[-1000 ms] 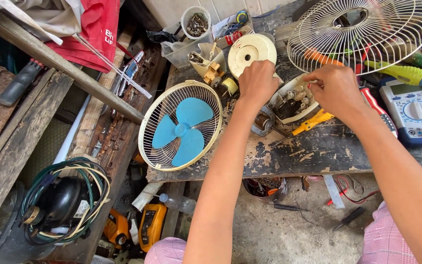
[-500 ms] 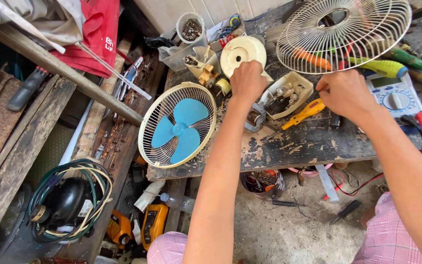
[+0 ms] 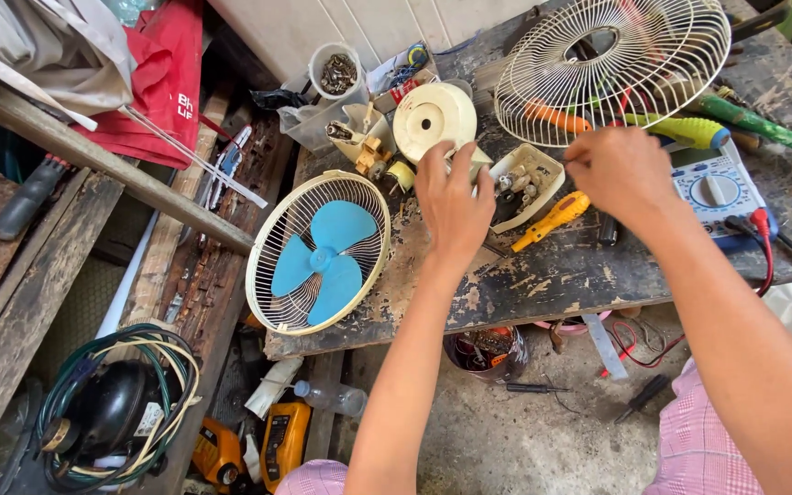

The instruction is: Cleaning a fan motor with a brush and disassembling it using a screwdriver on a workbench.

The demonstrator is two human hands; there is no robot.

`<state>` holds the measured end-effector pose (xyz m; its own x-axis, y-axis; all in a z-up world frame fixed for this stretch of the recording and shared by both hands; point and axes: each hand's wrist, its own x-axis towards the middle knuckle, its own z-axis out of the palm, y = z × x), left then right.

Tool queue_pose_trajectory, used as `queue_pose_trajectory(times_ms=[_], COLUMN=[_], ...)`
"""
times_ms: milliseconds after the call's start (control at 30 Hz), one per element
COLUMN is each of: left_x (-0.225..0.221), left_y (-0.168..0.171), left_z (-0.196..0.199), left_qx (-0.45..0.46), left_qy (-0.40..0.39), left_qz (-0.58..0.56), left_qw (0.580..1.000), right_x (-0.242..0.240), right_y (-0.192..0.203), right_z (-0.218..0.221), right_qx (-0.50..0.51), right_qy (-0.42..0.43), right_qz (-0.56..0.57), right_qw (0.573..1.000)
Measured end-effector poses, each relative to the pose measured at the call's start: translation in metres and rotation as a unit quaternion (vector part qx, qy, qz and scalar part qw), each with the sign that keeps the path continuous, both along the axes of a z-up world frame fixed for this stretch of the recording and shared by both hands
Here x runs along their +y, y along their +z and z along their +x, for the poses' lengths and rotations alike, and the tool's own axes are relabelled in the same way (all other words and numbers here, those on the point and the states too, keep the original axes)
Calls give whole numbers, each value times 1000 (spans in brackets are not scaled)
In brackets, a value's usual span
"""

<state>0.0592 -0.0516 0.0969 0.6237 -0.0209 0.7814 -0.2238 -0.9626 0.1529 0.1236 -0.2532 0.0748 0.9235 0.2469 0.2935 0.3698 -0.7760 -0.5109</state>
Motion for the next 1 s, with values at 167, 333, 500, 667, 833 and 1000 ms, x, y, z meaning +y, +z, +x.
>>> queue_pose_trajectory(times_ms=[167,333,500,667,833,1000], left_x=[30,47,40,38,52,58], left_y=[-26,-20,-5,14,48,42], left_z=[-19,-15,-16,-25,-33,-29], left_qx=[-32,144,255,262,383,410], left_qy=[92,48,48,58,104,97], left_qz=[-36,-44,-101,-142,-141,-104], left_qw=[995,987,961,953,907,901], right_x=[-14,-19,-10,0,5,-19], right_y=[40,40,28,23,35,53], right_z=[-19,-19,-16,-26,-38,-31], right_qx=[149,212,169,125,109,179], right_qy=[-57,3,44,51,97,91], right_qz=[-40,-106,-263,-328,-357,-176], right_qw=[986,971,949,935,923,964])
